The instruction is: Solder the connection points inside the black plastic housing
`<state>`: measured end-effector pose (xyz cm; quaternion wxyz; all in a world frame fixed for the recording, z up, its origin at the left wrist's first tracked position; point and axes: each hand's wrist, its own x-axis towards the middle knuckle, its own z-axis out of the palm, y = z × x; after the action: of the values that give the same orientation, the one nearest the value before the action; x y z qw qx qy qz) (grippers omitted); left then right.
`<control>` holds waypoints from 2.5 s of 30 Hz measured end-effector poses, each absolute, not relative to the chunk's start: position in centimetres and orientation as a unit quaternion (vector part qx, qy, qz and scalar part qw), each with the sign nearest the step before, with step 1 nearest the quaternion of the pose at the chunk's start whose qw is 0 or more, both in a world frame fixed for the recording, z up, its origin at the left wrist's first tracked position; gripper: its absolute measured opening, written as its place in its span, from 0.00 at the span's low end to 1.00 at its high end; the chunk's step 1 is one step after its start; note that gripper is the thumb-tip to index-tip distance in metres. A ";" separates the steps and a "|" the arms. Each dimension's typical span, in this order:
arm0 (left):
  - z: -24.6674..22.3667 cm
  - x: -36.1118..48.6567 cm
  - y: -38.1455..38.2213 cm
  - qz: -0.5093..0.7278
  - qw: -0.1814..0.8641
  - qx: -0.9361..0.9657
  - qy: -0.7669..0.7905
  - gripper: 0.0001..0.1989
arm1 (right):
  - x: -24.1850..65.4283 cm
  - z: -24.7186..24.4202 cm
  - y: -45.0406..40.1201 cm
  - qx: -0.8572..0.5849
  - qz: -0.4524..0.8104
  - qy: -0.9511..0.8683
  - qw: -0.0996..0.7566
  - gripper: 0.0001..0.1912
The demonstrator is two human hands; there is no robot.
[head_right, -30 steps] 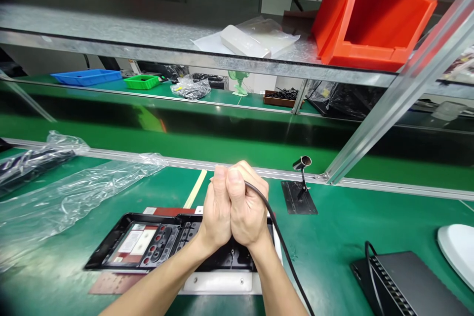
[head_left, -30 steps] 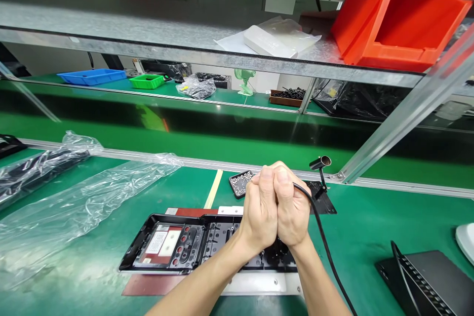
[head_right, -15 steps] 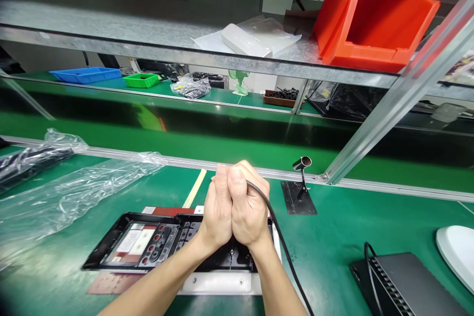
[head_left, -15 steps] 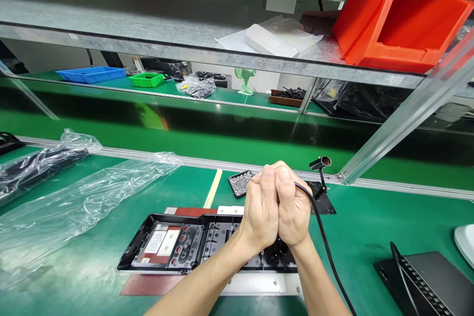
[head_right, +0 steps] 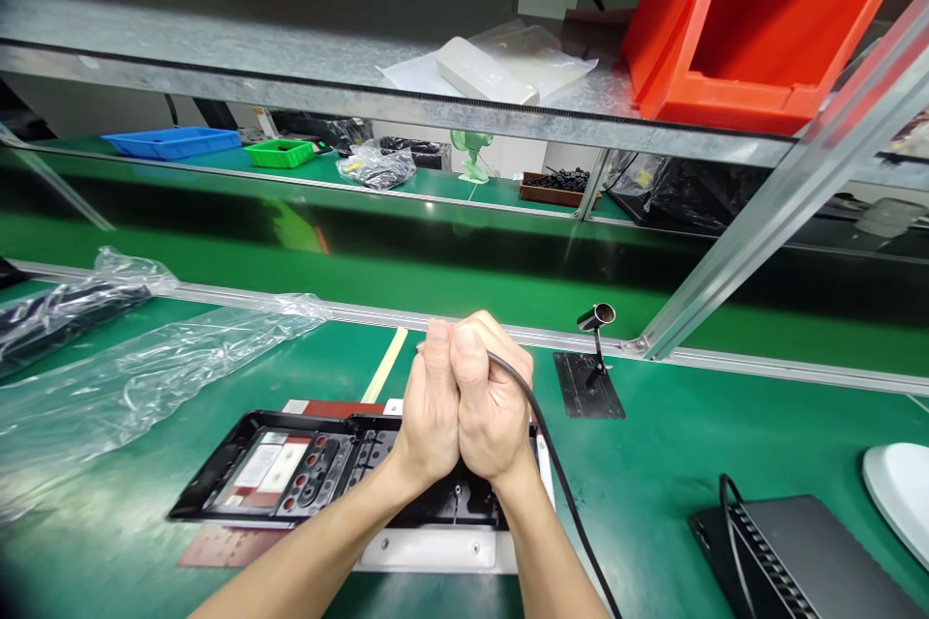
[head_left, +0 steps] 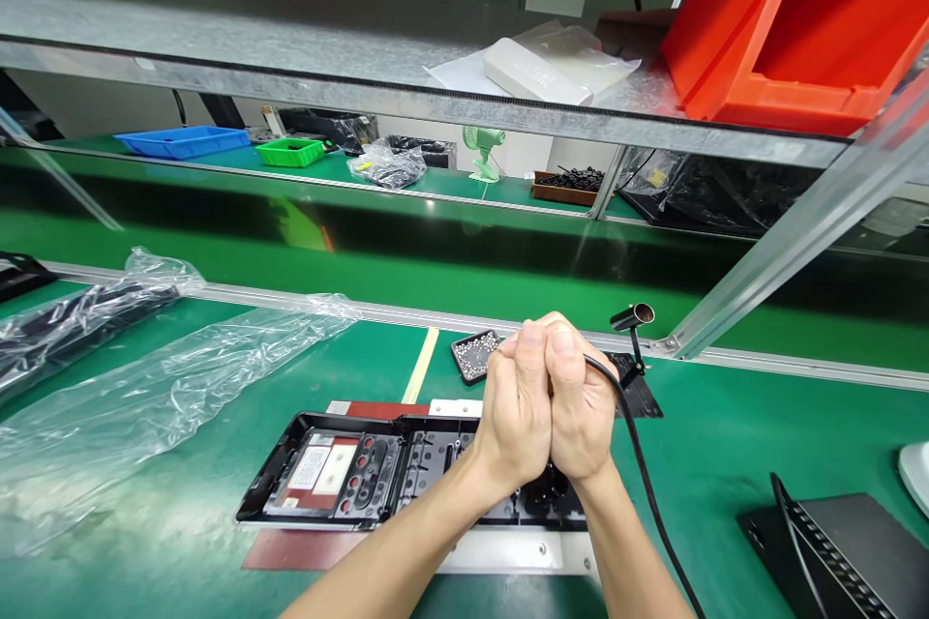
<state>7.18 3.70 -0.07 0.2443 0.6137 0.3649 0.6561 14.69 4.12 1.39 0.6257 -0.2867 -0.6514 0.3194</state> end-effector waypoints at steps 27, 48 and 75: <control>0.1 7.1 3.7 0.644 0.168 0.649 0.369 0.25 | 14.7 1.2 4.2 -0.284 0.309 -0.652 0.631 0.19; -0.8 7.2 3.8 0.616 0.089 0.649 0.436 0.25 | 14.7 1.2 4.2 -0.281 0.321 -0.647 0.632 0.22; -0.7 7.1 3.6 0.623 0.194 0.625 0.428 0.25 | 14.9 1.0 4.1 -0.286 0.320 -0.647 0.630 0.22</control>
<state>7.13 3.57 -0.75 0.1942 0.6247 0.4283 0.6234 14.90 4.13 0.95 0.6303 -0.2859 -0.6469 0.3202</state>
